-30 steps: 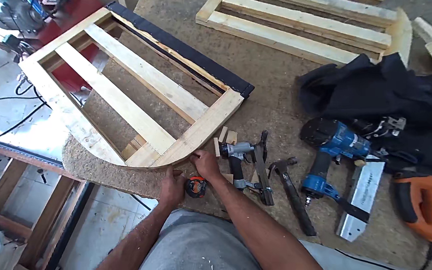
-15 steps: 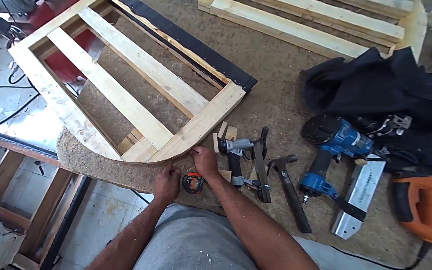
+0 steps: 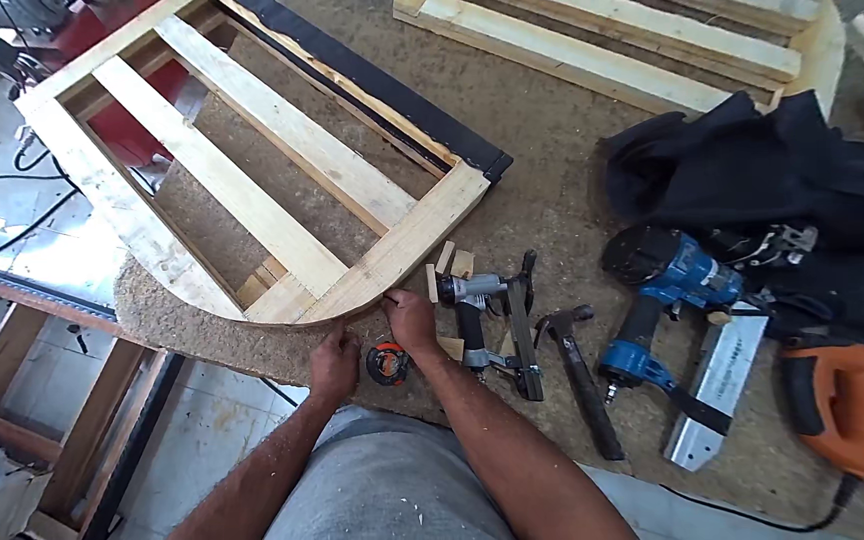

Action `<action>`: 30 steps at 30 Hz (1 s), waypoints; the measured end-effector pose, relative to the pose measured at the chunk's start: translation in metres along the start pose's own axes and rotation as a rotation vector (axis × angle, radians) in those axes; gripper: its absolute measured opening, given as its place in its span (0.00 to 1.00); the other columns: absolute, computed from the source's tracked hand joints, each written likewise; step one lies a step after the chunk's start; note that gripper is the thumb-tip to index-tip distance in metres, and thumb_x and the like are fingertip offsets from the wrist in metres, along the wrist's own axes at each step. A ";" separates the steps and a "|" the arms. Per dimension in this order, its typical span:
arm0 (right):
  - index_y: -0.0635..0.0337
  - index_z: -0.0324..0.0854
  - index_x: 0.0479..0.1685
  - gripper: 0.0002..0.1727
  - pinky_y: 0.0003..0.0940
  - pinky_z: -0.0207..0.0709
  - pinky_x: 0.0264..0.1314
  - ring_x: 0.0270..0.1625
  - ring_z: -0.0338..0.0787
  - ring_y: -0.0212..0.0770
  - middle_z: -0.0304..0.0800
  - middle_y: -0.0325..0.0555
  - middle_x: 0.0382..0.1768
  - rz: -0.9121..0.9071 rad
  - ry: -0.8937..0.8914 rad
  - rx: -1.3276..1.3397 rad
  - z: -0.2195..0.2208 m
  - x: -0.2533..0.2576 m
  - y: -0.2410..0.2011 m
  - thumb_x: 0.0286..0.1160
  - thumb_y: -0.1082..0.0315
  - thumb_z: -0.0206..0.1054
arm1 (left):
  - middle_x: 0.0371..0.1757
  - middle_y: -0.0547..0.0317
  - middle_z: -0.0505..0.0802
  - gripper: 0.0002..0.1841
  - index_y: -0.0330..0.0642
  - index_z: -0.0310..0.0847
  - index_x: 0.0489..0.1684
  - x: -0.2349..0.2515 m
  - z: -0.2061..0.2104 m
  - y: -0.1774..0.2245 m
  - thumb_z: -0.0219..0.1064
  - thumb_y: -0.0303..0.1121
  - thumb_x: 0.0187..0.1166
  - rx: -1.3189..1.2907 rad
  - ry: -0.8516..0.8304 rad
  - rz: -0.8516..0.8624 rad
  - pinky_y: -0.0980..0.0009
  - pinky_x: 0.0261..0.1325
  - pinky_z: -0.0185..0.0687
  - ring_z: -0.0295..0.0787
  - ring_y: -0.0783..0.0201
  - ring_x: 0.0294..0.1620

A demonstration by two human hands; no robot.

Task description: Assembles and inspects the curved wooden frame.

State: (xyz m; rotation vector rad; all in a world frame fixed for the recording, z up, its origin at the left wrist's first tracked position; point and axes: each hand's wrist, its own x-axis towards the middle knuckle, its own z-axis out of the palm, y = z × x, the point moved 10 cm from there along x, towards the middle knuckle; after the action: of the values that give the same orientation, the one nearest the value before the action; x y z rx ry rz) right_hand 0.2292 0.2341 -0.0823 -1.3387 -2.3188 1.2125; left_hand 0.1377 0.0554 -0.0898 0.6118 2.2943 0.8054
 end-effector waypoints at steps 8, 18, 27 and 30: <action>0.43 0.95 0.51 0.11 0.56 0.86 0.59 0.53 0.95 0.45 0.98 0.41 0.46 -0.002 0.024 -0.036 0.001 0.000 0.001 0.82 0.58 0.67 | 0.52 0.63 0.96 0.27 0.49 0.70 0.86 0.000 0.000 -0.002 0.63 0.36 0.87 -0.030 -0.008 -0.012 0.58 0.58 0.92 0.95 0.67 0.45; 0.43 0.96 0.49 0.10 0.57 0.86 0.56 0.51 0.95 0.46 0.98 0.42 0.45 -0.009 0.048 -0.089 0.001 -0.001 0.000 0.82 0.57 0.68 | 0.49 0.64 0.97 0.26 0.51 0.71 0.85 0.001 0.001 -0.005 0.63 0.37 0.87 0.005 -0.018 -0.013 0.58 0.59 0.92 0.95 0.67 0.46; 0.45 0.95 0.48 0.11 0.58 0.86 0.56 0.51 0.95 0.47 0.97 0.43 0.45 -0.005 0.040 -0.091 0.000 -0.001 -0.002 0.82 0.56 0.68 | 0.51 0.61 0.96 0.26 0.50 0.71 0.86 0.001 0.000 -0.002 0.61 0.37 0.88 0.028 -0.020 -0.003 0.55 0.61 0.91 0.95 0.65 0.49; 0.45 0.95 0.46 0.11 0.57 0.86 0.55 0.49 0.95 0.47 0.97 0.42 0.43 -0.026 0.060 -0.091 0.000 -0.001 -0.003 0.82 0.56 0.68 | 0.50 0.61 0.96 0.25 0.51 0.72 0.84 0.001 -0.001 -0.003 0.62 0.37 0.87 0.042 -0.007 -0.005 0.54 0.60 0.91 0.95 0.64 0.48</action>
State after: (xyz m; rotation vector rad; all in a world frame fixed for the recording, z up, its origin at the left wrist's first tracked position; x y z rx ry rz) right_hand 0.2283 0.2325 -0.0796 -1.3503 -2.3676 1.0558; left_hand 0.1358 0.0539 -0.0919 0.6267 2.3104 0.7527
